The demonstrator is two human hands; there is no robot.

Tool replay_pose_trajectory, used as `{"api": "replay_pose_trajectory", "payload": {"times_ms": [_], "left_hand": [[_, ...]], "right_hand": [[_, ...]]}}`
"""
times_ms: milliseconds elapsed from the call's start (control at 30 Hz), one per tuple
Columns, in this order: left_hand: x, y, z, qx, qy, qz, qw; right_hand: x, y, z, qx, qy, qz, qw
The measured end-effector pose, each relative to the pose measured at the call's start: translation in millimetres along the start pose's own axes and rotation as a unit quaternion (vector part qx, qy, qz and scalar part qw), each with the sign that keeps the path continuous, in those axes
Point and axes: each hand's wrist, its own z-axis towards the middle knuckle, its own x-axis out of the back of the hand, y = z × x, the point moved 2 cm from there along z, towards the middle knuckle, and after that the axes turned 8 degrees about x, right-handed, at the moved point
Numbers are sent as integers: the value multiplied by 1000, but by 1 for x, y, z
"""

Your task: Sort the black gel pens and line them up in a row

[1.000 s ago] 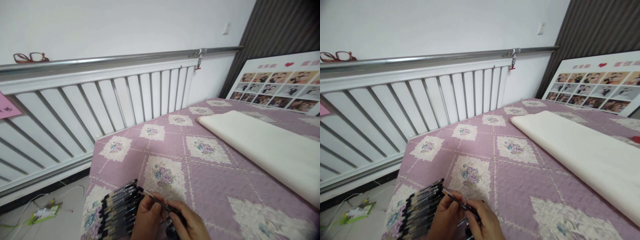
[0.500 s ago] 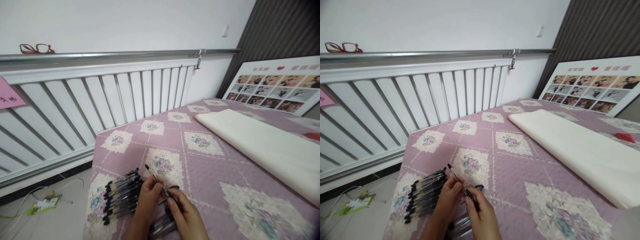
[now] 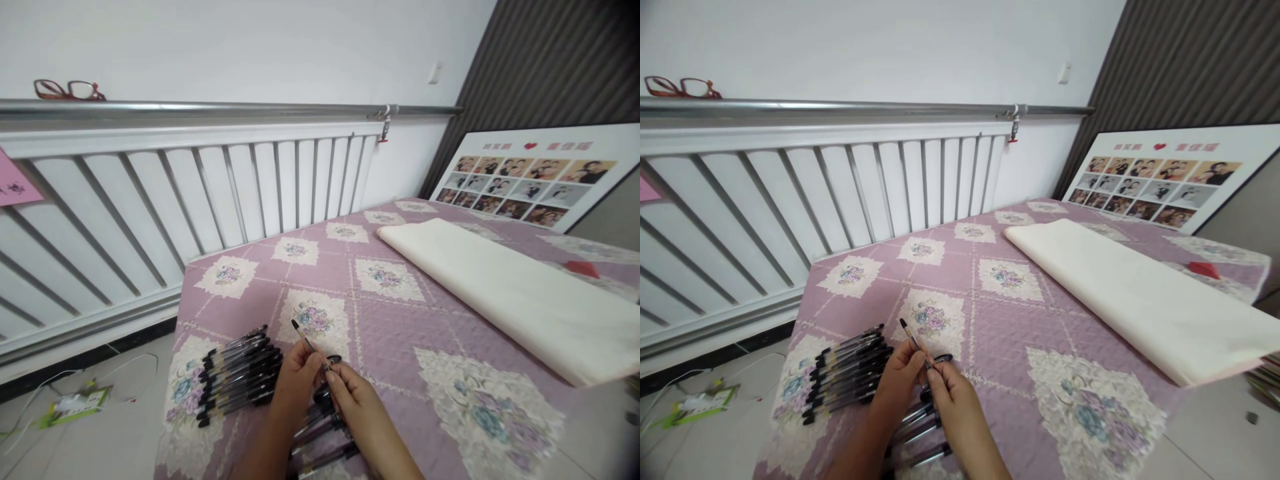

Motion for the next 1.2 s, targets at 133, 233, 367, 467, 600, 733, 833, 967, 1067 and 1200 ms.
{"api": "replay_pose_trajectory", "payload": {"times_ms": [133, 233, 367, 467, 600, 733, 833, 967, 1067, 1200], "left_hand": [[0, -5, 1, 7, 38, -12, 999], [0, -6, 1, 21, 46, -34, 998], [-2, -3, 0, 29, 44, -74, 996], [-3, 3, -3, 35, 28, -138, 989], [1, 11, -8, 55, -33, -200, 978], [3, 12, -9, 83, -36, -193, 977], [1, 12, -8, 74, -20, -190, 979], [-3, 11, -7, 75, 26, -169, 982], [-2, 13, -6, 77, 52, -149, 985], [9, 19, -3, 57, 136, -145, 978]], "right_hand": [[0, 5, 6, 18, -14, -28, 999], [-1, 7, 9, 22, -14, -40, 999], [-3, 7, 4, -1, -15, 32, 999], [-8, 4, -4, -85, -22, 146, 985], [-13, -5, -14, -169, -33, 280, 944], [-23, -11, -17, -242, -65, 391, 886], [-32, -6, -16, -262, -71, 415, 868], [-35, 8, -10, -201, -52, 306, 929], [-27, 12, -5, -78, -28, 103, 991], [-19, 10, -6, 21, -21, -172, 985]]}}
